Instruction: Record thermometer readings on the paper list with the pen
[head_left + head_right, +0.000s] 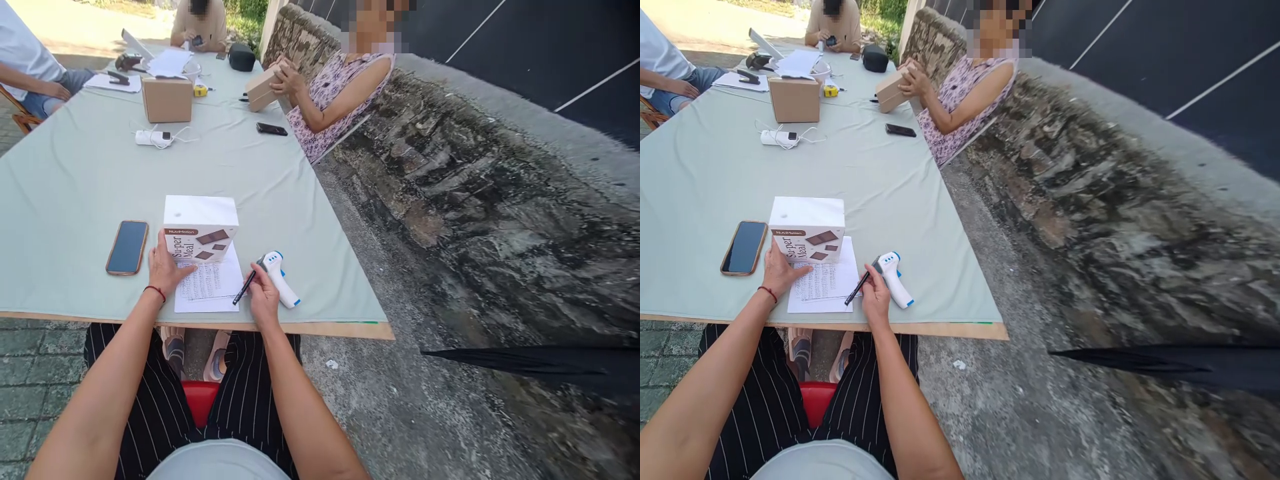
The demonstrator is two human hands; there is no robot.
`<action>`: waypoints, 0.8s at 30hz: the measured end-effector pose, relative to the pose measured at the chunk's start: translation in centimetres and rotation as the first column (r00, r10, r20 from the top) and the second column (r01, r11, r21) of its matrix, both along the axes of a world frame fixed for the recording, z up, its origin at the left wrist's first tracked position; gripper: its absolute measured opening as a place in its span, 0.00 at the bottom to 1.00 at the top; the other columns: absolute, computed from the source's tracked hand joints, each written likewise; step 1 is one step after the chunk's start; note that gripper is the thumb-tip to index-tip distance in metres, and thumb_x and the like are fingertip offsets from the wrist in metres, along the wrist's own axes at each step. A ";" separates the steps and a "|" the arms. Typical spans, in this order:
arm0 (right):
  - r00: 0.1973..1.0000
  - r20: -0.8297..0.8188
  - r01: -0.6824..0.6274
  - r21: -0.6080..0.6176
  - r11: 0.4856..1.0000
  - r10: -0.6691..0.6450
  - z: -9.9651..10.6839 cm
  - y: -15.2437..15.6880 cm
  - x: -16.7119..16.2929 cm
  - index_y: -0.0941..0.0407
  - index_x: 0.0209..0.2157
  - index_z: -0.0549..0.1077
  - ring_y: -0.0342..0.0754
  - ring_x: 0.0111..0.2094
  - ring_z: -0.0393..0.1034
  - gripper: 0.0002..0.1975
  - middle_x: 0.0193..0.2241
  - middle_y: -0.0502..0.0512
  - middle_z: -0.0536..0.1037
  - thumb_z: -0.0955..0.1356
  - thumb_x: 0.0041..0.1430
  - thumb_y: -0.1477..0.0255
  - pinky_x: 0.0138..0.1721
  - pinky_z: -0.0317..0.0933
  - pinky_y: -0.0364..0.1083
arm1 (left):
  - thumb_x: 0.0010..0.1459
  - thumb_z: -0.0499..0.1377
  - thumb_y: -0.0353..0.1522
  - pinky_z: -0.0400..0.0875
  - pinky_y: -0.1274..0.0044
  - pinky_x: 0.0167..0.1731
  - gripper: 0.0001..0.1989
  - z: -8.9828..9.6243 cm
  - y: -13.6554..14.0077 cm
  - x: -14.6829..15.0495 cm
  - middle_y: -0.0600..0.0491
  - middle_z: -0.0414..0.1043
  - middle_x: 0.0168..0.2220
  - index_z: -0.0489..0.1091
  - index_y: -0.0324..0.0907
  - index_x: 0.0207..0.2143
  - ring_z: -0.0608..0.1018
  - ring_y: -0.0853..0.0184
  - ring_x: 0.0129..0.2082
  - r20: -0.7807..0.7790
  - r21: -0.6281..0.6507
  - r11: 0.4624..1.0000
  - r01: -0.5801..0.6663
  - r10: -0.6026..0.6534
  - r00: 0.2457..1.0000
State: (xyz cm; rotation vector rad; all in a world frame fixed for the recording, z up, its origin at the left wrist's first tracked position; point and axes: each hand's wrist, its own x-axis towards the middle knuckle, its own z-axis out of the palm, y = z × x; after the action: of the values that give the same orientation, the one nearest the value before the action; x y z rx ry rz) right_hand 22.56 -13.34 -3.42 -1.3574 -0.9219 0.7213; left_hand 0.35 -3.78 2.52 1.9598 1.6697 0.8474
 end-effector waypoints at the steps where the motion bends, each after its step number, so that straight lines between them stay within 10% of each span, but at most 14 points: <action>1: 0.999 -0.044 0.003 0.029 1.000 -0.002 -0.2 -0.2 -0.2 0.55 0.52 0.70 0.46 0.32 0.68 0.22 0.34 0.54 0.73 0.63 0.55 0.66 0.37 0.66 0.47 | 0.38 0.73 0.38 0.50 0.53 0.66 0.64 -0.1 0.0 0.0 0.39 0.59 0.65 0.35 0.44 0.69 0.61 0.45 0.66 0.006 0.001 1.000 0.001 -0.001 1.000; 11: 0.985 0.168 -0.039 0.039 0.998 0.032 2.2 -2.2 -0.9 0.55 0.48 0.72 0.47 0.33 0.70 0.23 0.31 0.54 0.74 0.57 0.64 0.57 0.40 0.67 0.49 | 0.35 0.74 0.35 0.53 0.51 0.64 0.63 -1.2 0.4 -0.2 0.42 0.66 0.60 0.40 0.46 0.68 0.66 0.43 0.61 0.091 0.106 0.994 0.033 -0.043 0.995; 24: 0.996 0.000 -0.094 -0.109 0.990 0.095 2.6 -1.7 -3.5 0.54 0.27 0.70 0.43 0.23 0.61 0.09 0.21 0.47 0.69 0.67 0.47 0.63 0.26 0.59 0.44 | 0.36 0.74 0.34 0.57 0.52 0.62 0.62 -0.7 0.1 0.3 0.41 0.67 0.57 0.40 0.43 0.68 0.68 0.45 0.59 0.035 0.093 0.995 0.023 -0.026 0.999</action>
State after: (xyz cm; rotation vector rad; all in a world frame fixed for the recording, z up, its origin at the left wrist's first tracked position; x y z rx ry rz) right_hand 19.03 -15.04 -0.85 -1.4194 -0.9676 0.8514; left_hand 0.61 -3.64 1.79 2.0097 1.6090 0.9613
